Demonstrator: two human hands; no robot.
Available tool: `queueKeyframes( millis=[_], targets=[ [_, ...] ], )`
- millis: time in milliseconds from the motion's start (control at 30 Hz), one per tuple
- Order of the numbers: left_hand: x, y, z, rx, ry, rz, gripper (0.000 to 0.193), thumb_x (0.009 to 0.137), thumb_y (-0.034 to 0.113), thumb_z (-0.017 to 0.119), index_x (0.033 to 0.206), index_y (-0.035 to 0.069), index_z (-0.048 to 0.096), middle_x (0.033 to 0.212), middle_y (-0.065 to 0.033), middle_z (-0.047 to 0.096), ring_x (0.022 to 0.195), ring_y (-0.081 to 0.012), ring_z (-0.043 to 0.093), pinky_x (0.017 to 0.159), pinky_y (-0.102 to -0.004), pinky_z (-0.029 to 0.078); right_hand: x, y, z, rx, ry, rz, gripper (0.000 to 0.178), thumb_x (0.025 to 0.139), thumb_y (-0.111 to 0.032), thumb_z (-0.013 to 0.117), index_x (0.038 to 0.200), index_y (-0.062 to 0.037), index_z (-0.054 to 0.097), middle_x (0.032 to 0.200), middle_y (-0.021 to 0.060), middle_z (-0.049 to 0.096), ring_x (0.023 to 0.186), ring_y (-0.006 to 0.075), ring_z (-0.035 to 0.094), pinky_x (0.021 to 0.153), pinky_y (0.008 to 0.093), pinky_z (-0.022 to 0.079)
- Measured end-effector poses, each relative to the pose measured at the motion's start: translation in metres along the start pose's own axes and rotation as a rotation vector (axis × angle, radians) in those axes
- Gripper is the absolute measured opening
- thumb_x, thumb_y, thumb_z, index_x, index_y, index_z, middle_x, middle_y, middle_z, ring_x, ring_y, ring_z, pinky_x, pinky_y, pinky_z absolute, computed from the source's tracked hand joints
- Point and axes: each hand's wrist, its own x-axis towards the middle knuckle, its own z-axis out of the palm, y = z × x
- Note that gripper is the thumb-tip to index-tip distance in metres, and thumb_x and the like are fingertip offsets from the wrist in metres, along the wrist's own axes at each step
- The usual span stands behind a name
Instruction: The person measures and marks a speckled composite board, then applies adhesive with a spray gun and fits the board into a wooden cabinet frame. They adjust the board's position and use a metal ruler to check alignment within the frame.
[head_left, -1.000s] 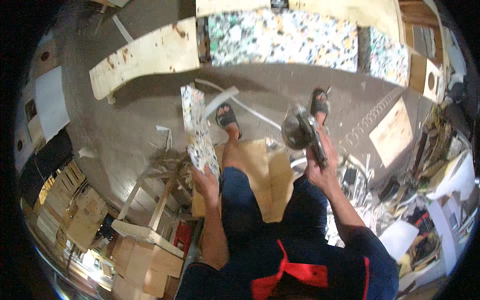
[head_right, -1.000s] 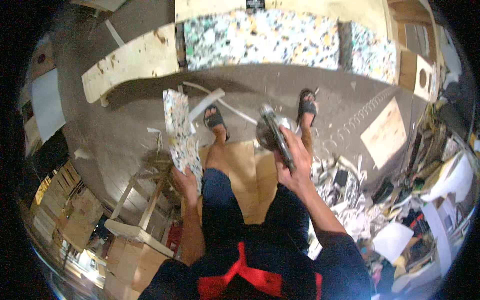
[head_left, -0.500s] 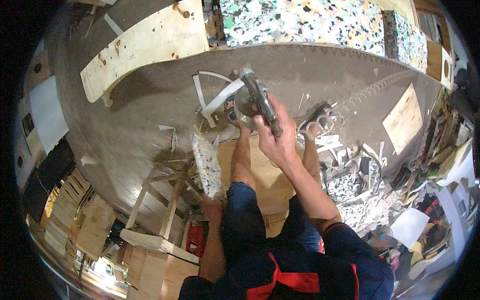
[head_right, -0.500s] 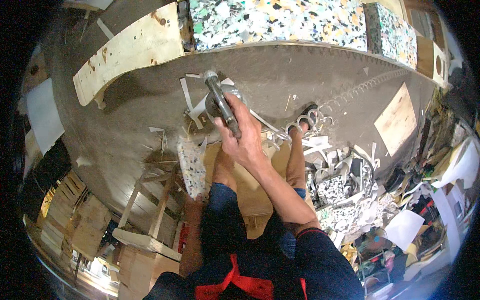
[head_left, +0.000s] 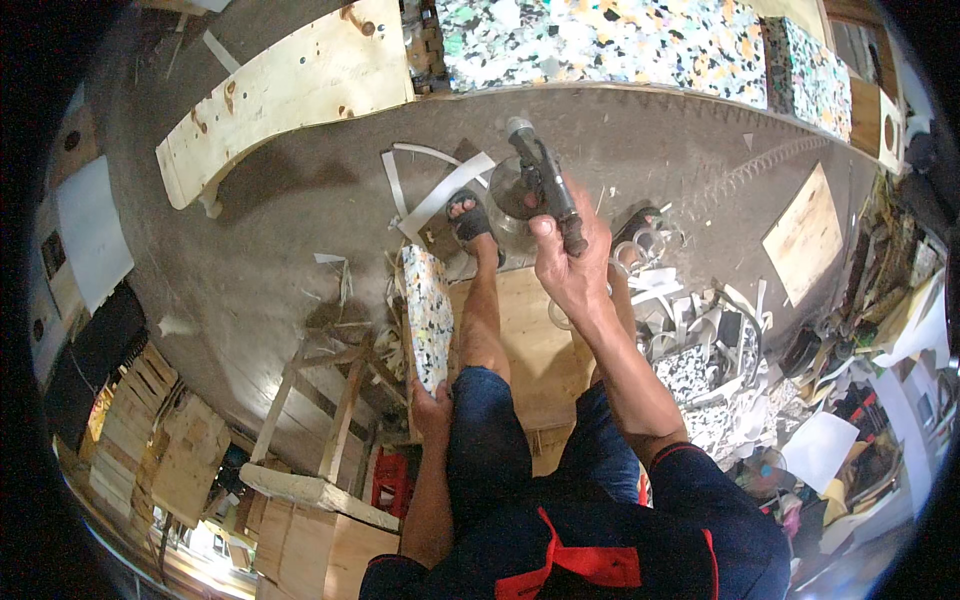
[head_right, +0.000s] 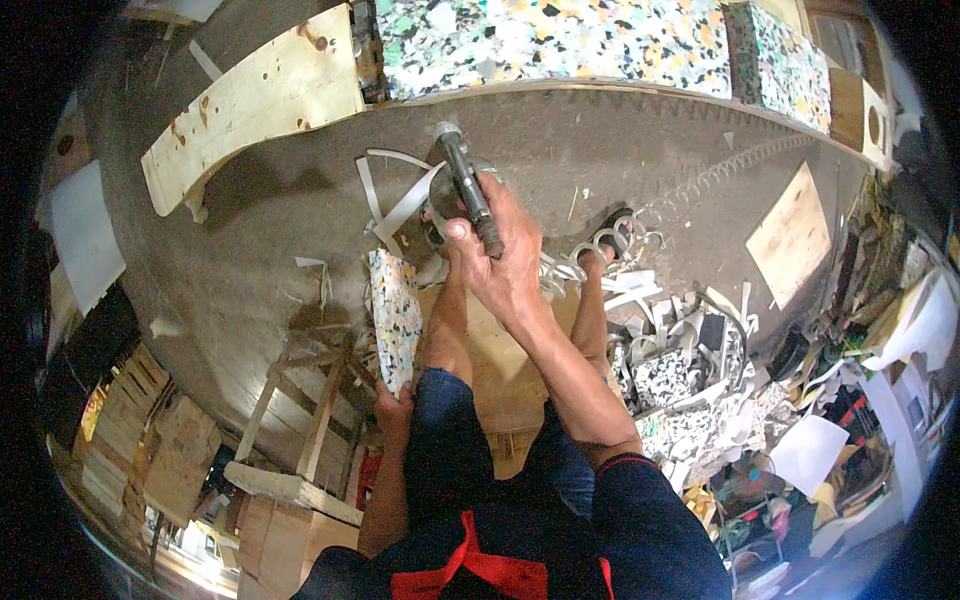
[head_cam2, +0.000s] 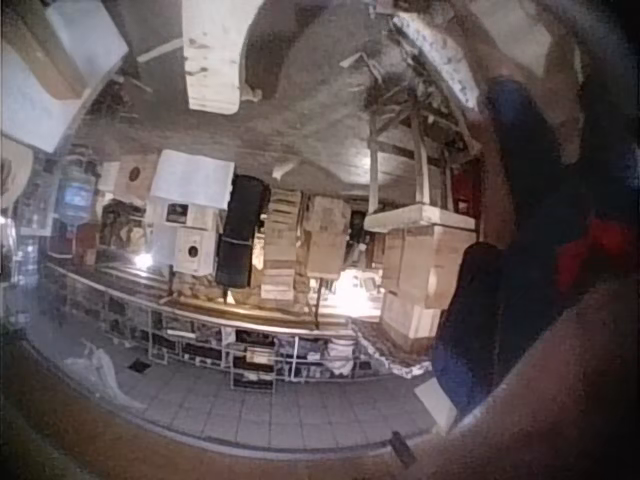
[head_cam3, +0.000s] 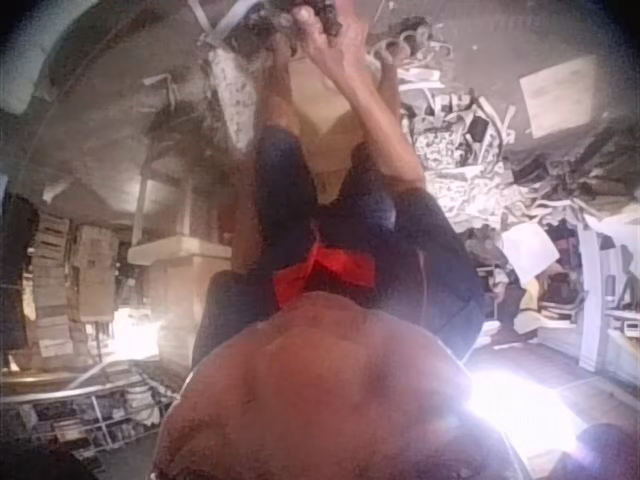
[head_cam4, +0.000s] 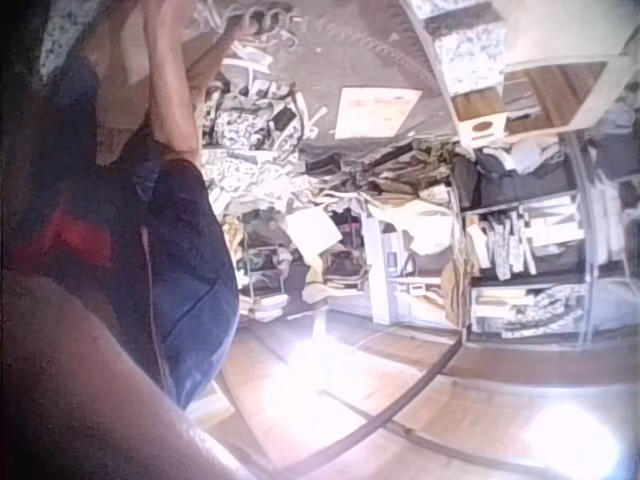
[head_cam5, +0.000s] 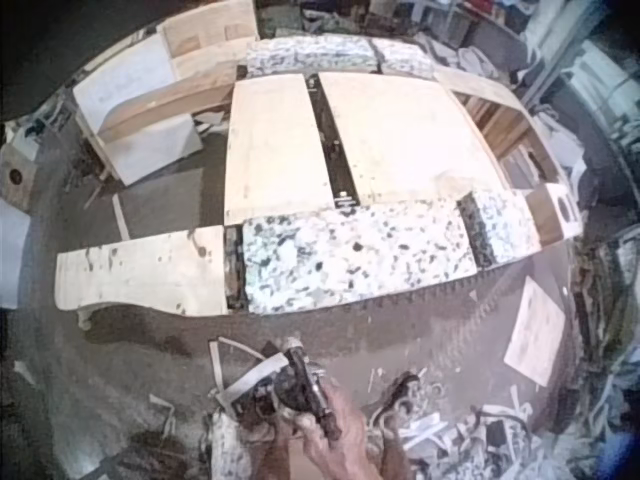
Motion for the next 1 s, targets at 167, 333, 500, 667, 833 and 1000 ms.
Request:
queueKeyframes(
  millis=[167, 333, 500, 667, 833, 1000],
  targets=[
    [0.001, -0.003, 0.005, -0.009, -0.025, -0.007, 0.046, 0.093, 0.031, 0.069, 0.119, -0.004, 0.055, 0.099, -0.0295, 0.068, 0.092, -0.0493, 0.067, 0.079, -0.0515, 0.053, 0.001, 0.004, -0.001, 0.034, -0.014, 0.006, 0.057, 0.101, -0.047, 0.063, 0.130, 0.0020, 0.060, 0.093, 0.0071, 0.069, 0.083, 0.0148, 0.062, 0.075, 0.0321, 0.052],
    [0.000, 0.006, 0.002, 0.047, -0.093, -0.012, 0.051, 0.094, 0.033, 0.068, 0.127, -0.003, 0.051, 0.109, -0.0293, 0.067, 0.100, -0.0488, 0.066, 0.084, -0.0526, 0.051, -0.002, 0.003, -0.018, 0.069, 0.003, 0.171, 0.050, 0.096, -0.037, 0.071, 0.127, -0.0003, 0.059, 0.096, 0.0173, 0.071, 0.085, 0.0264, 0.070, 0.077, 0.0393, 0.055],
    [-0.001, 0.007, 0.008, 0.110, -0.061, -0.012, 0.055, 0.097, 0.038, 0.064, 0.133, -0.001, 0.050, 0.123, -0.0302, 0.062, 0.113, -0.0483, 0.062, 0.092, -0.0536, 0.049, 0.002, 0.009, -0.051, 0.013, 0.083, 0.156, 0.045, 0.097, -0.035, 0.070, 0.124, -0.0008, 0.059, 0.092, 0.0161, 0.070, 0.080, 0.0252, 0.069, 0.075, 0.0383, 0.055],
    [0.008, 0.008, 0.013, 0.401, -0.069, 0.042, 0.059, 0.099, 0.039, 0.062, 0.137, -0.003, 0.049, 0.130, -0.0301, 0.060, 0.121, -0.0481, 0.058, 0.099, -0.0534, 0.048, 0.005, 0.023, -0.091, -0.097, 0.188, 0.084, 0.041, 0.099, -0.032, 0.069, 0.124, -0.0009, 0.059, 0.089, 0.0137, 0.068, 0.077, 0.0196, 0.065, 0.071, 0.0356, 0.053],
    [0.001, 0.055, -0.008, 0.263, -0.113, -0.096, 0.059, 0.098, 0.036, 0.062, 0.138, -0.006, 0.050, 0.134, -0.0307, 0.058, 0.124, -0.0482, 0.057, 0.102, -0.0525, 0.046, 0.003, 0.031, -0.135, -0.091, 0.225, 0.195, 0.041, 0.101, -0.033, 0.067, 0.125, -0.0008, 0.059, 0.088, 0.0114, 0.068, 0.079, 0.0176, 0.064, 0.072, 0.0346, 0.053],
    [-0.014, 0.115, -0.024, 0.125, -0.031, 0.091, 0.057, 0.096, 0.029, 0.063, 0.136, -0.009, 0.050, 0.133, -0.0329, 0.056, 0.126, -0.0481, 0.054, 0.105, -0.0527, 0.042, 0.008, 0.040, -0.177, -0.088, 0.393, 0.163, 0.049, 0.100, -0.043, 0.065, 0.124, -0.0007, 0.061, 0.083, 0.0105, 0.067, 0.076, 0.0172, 0.063, 0.071, 0.0336, 0.053]
  ],
)
